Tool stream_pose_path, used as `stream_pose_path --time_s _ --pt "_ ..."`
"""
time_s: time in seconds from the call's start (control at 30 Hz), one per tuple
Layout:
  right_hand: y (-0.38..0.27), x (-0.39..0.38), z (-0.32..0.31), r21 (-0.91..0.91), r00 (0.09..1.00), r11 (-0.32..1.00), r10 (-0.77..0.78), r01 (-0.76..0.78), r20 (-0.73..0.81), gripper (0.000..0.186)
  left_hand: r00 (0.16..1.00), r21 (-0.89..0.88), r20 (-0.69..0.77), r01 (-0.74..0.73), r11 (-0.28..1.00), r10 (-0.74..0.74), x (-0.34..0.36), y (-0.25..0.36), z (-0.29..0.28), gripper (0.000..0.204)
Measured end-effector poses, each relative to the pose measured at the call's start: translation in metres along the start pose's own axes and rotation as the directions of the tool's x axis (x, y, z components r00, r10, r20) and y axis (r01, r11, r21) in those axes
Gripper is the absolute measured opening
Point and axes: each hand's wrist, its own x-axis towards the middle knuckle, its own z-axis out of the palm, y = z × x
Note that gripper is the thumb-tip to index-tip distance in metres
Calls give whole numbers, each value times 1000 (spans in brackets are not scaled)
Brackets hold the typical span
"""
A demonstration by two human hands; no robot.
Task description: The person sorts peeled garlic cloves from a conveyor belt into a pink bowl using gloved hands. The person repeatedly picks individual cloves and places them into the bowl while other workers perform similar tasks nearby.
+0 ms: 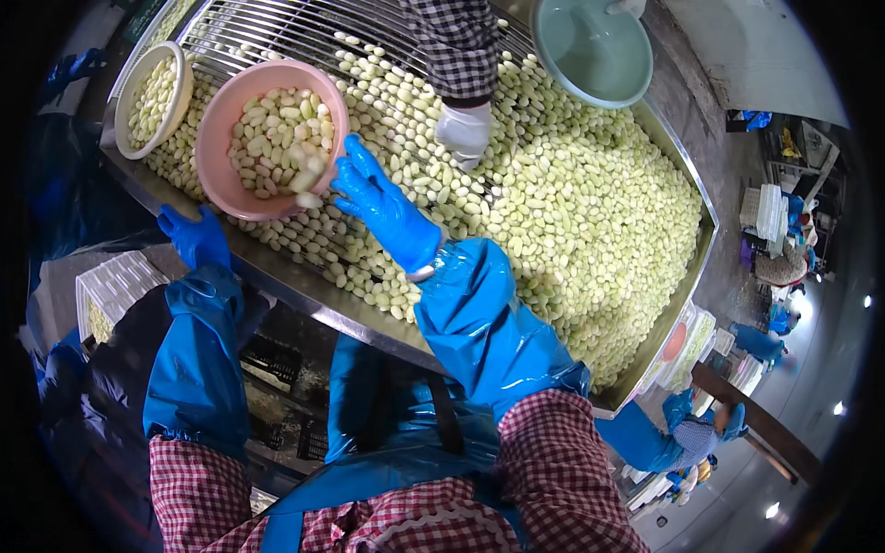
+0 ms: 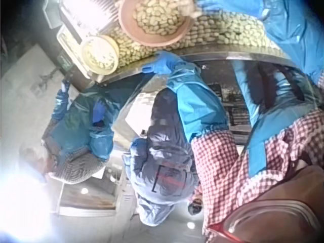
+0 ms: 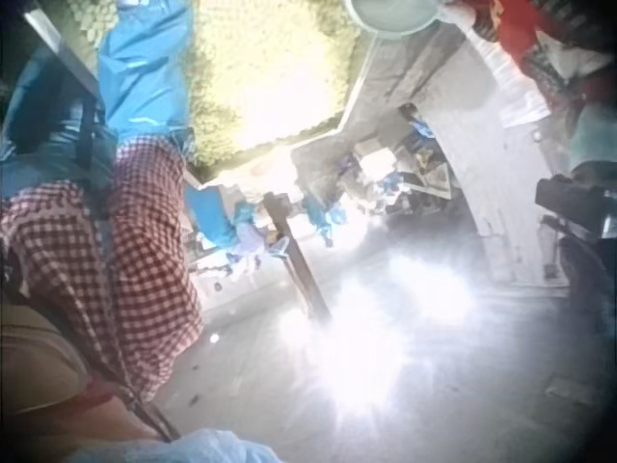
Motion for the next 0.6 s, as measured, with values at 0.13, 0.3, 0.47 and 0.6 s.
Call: stream_pose_path --time_s 0.13,0.3,0.47,0.6 --pt "47 -12 -41 -965 941 161 -234 -208 -242 67 1000 85 -19 17 996 -16 1 -3 8 79" --pt "97 -80 -33 -991 996 -118 55 -69 -76 61 999 103 -25 -27 994 30 1 -5 9 78" --pt "68 -156 -66 -992 890 -27 445 125 100 53 1000 143 -4 20 990 -19 -1 0 4 78" --pt "43 -140 -142 -924 977 373 -147 -90 -154 29 991 102 -88 -94 990 104 8 -25 14 80"
